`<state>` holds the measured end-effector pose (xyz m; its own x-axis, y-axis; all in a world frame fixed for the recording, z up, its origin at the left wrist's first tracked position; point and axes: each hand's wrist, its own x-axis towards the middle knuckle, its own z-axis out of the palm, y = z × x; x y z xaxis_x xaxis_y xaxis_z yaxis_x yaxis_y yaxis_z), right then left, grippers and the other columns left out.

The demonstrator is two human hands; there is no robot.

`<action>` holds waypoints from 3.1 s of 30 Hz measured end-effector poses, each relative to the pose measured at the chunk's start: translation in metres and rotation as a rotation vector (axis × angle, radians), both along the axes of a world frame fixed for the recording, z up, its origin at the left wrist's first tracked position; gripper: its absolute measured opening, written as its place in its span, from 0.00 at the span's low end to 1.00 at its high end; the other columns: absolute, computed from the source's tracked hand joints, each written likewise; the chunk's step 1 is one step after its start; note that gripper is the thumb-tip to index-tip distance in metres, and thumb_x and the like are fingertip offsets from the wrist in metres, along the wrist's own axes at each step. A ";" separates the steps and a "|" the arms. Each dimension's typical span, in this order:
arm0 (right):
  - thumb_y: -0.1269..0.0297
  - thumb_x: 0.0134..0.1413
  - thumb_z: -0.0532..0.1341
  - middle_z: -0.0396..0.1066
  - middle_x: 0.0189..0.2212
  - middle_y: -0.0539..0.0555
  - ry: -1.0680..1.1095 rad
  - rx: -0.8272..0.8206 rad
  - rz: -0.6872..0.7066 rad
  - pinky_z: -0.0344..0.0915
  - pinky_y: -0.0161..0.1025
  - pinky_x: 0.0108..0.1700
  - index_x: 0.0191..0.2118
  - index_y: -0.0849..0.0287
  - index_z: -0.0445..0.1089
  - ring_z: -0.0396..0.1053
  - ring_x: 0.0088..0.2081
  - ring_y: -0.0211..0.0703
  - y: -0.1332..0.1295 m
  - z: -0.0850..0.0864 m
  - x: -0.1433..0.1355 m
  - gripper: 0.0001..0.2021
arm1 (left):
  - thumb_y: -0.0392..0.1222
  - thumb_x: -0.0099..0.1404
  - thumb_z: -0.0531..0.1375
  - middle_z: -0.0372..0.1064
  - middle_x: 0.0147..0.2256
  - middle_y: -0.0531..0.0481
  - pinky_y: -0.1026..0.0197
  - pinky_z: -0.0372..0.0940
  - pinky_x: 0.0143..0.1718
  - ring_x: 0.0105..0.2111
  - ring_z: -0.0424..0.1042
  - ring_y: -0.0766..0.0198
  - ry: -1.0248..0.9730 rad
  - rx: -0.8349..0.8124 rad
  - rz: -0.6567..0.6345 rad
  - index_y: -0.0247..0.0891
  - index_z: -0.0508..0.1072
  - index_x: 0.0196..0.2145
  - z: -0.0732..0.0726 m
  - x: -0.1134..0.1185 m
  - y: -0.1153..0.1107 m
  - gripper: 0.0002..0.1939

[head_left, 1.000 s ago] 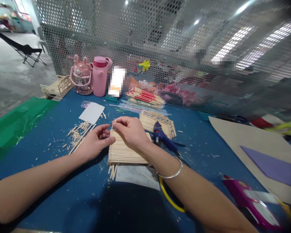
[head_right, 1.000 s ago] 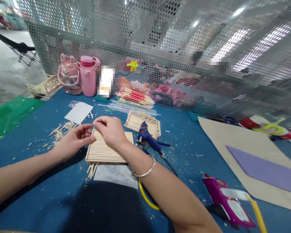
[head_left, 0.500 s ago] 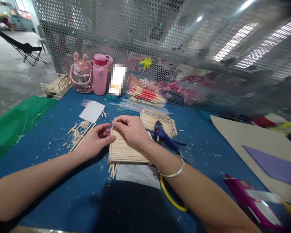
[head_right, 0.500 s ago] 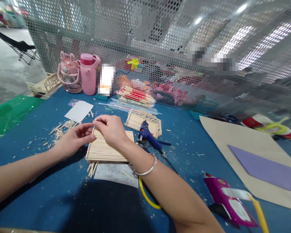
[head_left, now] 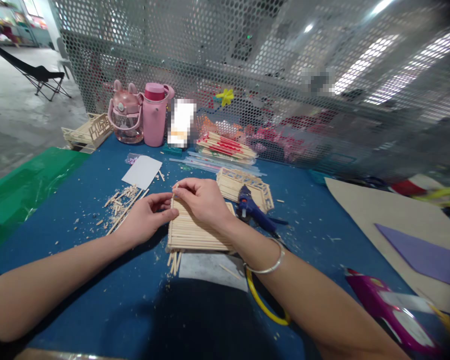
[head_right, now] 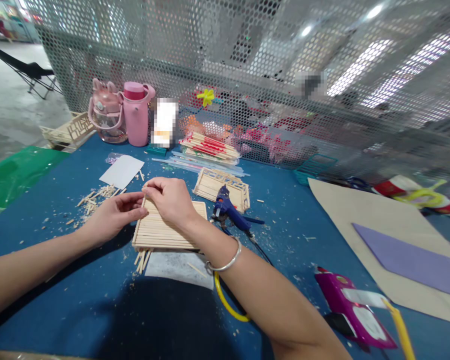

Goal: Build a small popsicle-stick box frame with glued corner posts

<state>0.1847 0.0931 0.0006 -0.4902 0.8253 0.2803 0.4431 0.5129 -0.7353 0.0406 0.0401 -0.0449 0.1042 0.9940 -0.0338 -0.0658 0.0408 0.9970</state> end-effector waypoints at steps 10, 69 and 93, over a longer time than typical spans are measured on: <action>0.68 0.51 0.56 0.71 0.23 0.49 -0.036 0.020 0.003 0.56 0.32 0.31 0.25 0.60 0.71 0.65 0.28 0.34 -0.001 0.000 -0.001 0.08 | 0.43 0.51 0.64 0.73 0.37 0.47 0.56 0.62 0.45 0.38 0.70 0.62 0.009 -0.030 0.037 0.36 0.70 0.46 0.000 0.000 -0.001 0.23; 0.76 0.42 0.52 0.71 0.37 0.59 -0.422 0.284 -0.493 0.64 0.41 0.40 0.48 0.65 0.66 0.68 0.36 0.45 0.007 0.021 0.111 0.22 | 0.28 0.53 0.49 0.68 0.48 0.46 0.53 0.58 0.52 0.49 0.65 0.58 0.627 0.474 0.095 0.39 0.69 0.49 0.018 -0.017 0.026 0.26; 0.65 0.48 0.54 0.71 0.41 0.64 -0.699 0.106 -0.619 0.61 0.40 0.36 0.51 0.65 0.58 0.70 0.39 0.53 0.011 -0.011 0.146 0.22 | 0.32 0.56 0.49 0.65 0.52 0.42 0.55 0.66 0.48 0.44 0.72 0.62 0.474 0.471 0.023 0.36 0.64 0.53 0.006 -0.016 0.015 0.26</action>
